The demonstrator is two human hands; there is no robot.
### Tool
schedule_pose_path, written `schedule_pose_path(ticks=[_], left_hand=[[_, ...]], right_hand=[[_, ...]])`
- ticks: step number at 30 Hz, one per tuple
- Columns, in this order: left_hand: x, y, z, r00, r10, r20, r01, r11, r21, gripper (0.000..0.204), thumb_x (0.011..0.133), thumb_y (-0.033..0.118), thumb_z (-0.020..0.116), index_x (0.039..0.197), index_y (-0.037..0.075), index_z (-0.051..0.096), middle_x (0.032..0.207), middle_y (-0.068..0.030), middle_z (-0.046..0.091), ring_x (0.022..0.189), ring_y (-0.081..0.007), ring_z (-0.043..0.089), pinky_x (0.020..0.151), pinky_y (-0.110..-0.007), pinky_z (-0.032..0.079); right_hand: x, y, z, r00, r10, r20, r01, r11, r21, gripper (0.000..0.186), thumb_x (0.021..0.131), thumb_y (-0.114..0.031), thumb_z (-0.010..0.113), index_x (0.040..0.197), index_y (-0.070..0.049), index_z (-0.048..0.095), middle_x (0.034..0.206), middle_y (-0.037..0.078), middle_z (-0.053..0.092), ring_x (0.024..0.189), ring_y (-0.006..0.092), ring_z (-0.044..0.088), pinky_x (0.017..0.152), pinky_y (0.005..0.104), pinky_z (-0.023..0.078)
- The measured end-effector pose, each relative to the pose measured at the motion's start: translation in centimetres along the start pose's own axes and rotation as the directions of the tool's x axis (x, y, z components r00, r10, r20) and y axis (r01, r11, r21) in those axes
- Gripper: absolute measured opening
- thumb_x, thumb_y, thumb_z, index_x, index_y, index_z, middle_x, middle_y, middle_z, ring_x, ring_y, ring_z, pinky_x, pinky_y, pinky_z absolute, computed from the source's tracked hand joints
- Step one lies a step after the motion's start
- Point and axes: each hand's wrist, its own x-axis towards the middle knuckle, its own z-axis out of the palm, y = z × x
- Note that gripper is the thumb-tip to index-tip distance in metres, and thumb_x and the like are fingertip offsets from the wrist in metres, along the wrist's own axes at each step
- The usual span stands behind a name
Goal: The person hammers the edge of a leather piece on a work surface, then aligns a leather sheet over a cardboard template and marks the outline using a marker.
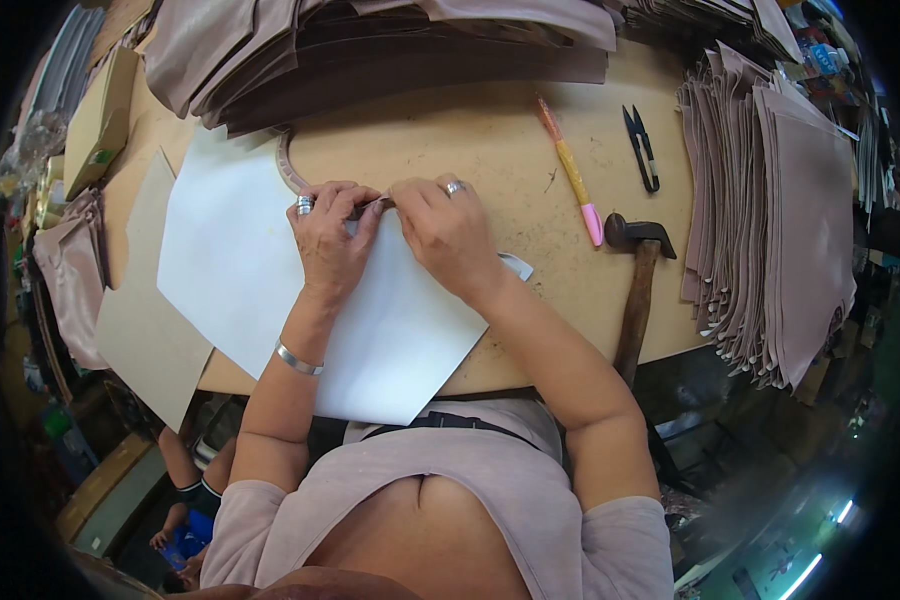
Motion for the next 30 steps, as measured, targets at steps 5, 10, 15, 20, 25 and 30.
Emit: schedule_pose_path(ticks=[5, 10, 15, 20, 25, 30], left_hand=[[-0.1, -0.1, 0.2, 1.0, -0.011, -0.007, 0.011, 1.0, -0.03, 0.017, 0.072, 0.015, 0.069, 0.087, 0.012, 0.062, 0.088, 0.0003, 0.06, 0.091, -0.021, 0.052, 0.079, -0.037, 0.031], [-0.1, 0.0, -0.1, 1.0, -0.012, 0.007, 0.012, 0.999, -0.038, 0.019, 0.071, 0.015, 0.07, 0.088, 0.012, 0.062, 0.089, 0.0001, 0.06, 0.092, -0.022, 0.051, 0.079, -0.037, 0.031], [-0.3, -0.1, -0.1, 0.999, -0.046, 0.004, 0.046, 0.998, -0.037, 0.019, 0.071, 0.015, 0.07, 0.088, 0.014, 0.062, 0.09, 0.0005, 0.058, 0.094, -0.0231, 0.05, 0.079, -0.037, 0.031], [-0.2, 0.1, -0.1, 0.996, -0.082, 0.038, 0.084, 0.995, -0.06, 0.017, 0.071, 0.015, 0.069, 0.087, 0.014, 0.063, 0.09, 0.0016, 0.058, 0.095, -0.0231, 0.049, 0.08, -0.037, 0.029], [-0.1, 0.2, 0.0, 0.993, -0.095, 0.065, 0.1, 0.991, -0.087, 0.015, 0.072, 0.015, 0.069, 0.086, 0.015, 0.063, 0.089, 0.003, 0.058, 0.095, -0.0222, 0.049, 0.08, -0.037, 0.028], [-0.3, 0.1, -0.3, 0.995, -0.091, 0.034, 0.094, 0.991, -0.099, 0.014, 0.073, 0.013, 0.069, 0.086, 0.014, 0.064, 0.091, 0.0042, 0.059, 0.082, -0.0131, 0.052, 0.082, -0.037, 0.026]], right_hand=[[1.5, 0.2, 0.5, 0.999, -0.041, 0.011, 0.041, 0.999, -0.022, 0.014, 0.068, -0.004, 0.062, 0.079, -0.01, 0.058, 0.073, 0.003, 0.054, 0.068, 0.0216, 0.054, 0.061, 0.0328, 0.044], [1.8, 0.5, 0.9, 0.998, -0.037, 0.047, 0.038, 0.999, -0.006, 0.011, 0.069, -0.005, 0.06, 0.077, -0.011, 0.058, 0.073, 0.003, 0.054, 0.068, 0.0212, 0.055, 0.061, 0.0324, 0.045], [1.8, 0.7, 1.0, 0.997, -0.061, 0.043, 0.06, 0.998, 0.019, 0.012, 0.07, -0.004, 0.057, 0.079, -0.012, 0.058, 0.074, 0.003, 0.055, 0.067, 0.0208, 0.055, 0.062, 0.0318, 0.045], [1.7, 1.0, 0.9, 0.996, -0.066, 0.06, 0.064, 0.997, 0.036, 0.013, 0.071, -0.003, 0.057, 0.081, -0.011, 0.057, 0.076, 0.004, 0.056, 0.068, 0.0221, 0.056, 0.063, 0.0325, 0.046], [0.6, 0.8, -2.0, 0.993, 0.093, 0.067, -0.104, 0.978, 0.182, 0.019, 0.074, -0.001, 0.06, 0.092, -0.006, 0.06, 0.084, 0.009, 0.061, 0.076, 0.0272, 0.059, 0.069, 0.0356, 0.047], [-6.2, 2.4, -12.2, 0.945, 0.325, -0.021, -0.308, 0.87, -0.386, 0.029, 0.074, -0.002, 0.062, 0.103, -0.002, 0.057, 0.087, 0.014, 0.059, 0.086, 0.0326, 0.057, 0.081, 0.0388, 0.044]])
